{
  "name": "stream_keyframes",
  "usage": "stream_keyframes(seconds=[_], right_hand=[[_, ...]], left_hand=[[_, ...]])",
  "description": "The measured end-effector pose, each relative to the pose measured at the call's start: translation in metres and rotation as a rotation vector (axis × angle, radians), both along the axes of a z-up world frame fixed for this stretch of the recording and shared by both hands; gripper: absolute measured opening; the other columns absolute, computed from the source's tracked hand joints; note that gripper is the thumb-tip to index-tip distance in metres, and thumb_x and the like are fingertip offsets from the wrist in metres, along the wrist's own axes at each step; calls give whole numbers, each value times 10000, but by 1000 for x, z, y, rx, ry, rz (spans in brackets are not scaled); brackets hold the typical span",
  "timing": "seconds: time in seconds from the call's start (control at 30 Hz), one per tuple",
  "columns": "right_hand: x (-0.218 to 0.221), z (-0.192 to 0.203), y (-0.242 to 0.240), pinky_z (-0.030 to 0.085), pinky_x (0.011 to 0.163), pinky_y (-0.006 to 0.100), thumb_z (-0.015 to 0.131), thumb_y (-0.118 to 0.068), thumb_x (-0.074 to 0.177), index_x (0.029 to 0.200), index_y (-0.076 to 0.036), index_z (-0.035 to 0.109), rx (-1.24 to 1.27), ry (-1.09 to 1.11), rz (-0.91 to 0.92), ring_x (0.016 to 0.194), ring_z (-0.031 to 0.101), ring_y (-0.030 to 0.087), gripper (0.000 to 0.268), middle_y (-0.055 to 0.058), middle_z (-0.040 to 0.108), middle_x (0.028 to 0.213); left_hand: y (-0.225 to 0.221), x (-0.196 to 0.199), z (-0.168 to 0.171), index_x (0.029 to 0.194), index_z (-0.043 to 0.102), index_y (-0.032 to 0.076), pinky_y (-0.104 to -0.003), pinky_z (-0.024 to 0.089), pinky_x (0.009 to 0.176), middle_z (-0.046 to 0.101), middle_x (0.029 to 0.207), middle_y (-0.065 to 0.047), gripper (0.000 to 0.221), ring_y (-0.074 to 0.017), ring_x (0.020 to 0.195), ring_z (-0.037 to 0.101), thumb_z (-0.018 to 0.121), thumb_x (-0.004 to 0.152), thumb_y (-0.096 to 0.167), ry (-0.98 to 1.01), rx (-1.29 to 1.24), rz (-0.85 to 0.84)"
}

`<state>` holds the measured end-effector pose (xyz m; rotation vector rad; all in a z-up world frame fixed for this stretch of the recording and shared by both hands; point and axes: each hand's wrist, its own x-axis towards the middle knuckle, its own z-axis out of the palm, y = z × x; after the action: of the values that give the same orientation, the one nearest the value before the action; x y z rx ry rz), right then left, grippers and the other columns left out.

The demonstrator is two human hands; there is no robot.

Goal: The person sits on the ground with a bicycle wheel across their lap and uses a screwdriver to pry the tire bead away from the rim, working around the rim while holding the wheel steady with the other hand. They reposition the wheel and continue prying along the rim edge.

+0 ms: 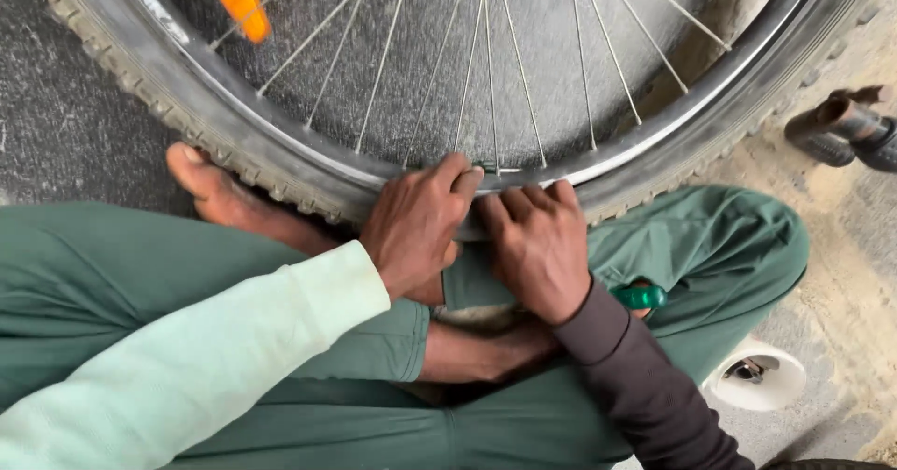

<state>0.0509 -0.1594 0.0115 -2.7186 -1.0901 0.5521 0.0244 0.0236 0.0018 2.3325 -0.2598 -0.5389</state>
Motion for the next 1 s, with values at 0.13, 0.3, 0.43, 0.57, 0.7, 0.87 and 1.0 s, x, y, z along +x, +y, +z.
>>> stream_keyframes(seconds=[0.13, 0.3, 0.43, 0.57, 0.7, 0.87, 1.0], right_hand=[[6, -1, 3, 400, 766, 427, 703, -122, 624, 948, -87, 663, 142, -19, -3, 859, 621, 261, 328, 65, 638, 848], [-3, -4, 8, 377, 763, 450, 729, -143, 599, 856, -93, 641, 136, -54, -74, 879, 611, 269, 277, 53, 626, 845], [-4, -8, 6, 376, 783, 446, 744, -133, 672, 869, -105, 630, 167, -83, -94, 914, 608, 262, 229, 35, 626, 887], [-1, -2, 7, 363, 770, 467, 732, -146, 594, 862, -94, 634, 178, -2, -87, 902, 595, 283, 290, 42, 625, 877], [-9, 6, 11, 350, 782, 484, 740, -166, 567, 860, -97, 623, 210, -38, -120, 905, 580, 297, 322, 56, 634, 897], [-17, 11, 5, 363, 842, 463, 737, -116, 684, 1065, -104, 624, 200, -45, -120, 970, 578, 281, 397, 50, 627, 941], [-8, 9, -2, 356, 818, 479, 758, -157, 644, 1012, -99, 614, 171, 102, -111, 962, 576, 302, 400, 50, 656, 924]], left_hand=[[-6, -10, 1, 1190, 612, -89, -462, 565, 671, 594, 1103, -196, 623, -368, 879, 675, 727, 581, -20, -185, 16, 22], [-11, -16, 3, 974, 575, -4, -425, 558, 809, 602, 1030, -175, 269, -335, 977, 649, 710, 742, -7, -176, 117, 30], [-17, -17, -3, 955, 559, 7, -426, 545, 834, 645, 995, -181, 258, -343, 997, 647, 714, 751, 30, -224, 203, 9], [-18, -15, -6, 966, 545, -5, -465, 541, 777, 668, 842, -197, 316, -372, 896, 660, 732, 713, 29, -120, 176, 23], [-12, -11, -11, 1002, 540, -27, -485, 538, 714, 662, 757, -226, 386, -405, 769, 673, 748, 677, -6, -81, 132, 18], [-1, -13, -3, 1084, 513, -27, -511, 518, 692, 666, 749, -224, 492, -422, 770, 670, 767, 664, 8, 54, 43, 23], [-3, -22, -8, 1043, 519, 20, -520, 503, 744, 669, 755, -198, 488, -417, 754, 661, 768, 625, -20, -95, -26, 90]])
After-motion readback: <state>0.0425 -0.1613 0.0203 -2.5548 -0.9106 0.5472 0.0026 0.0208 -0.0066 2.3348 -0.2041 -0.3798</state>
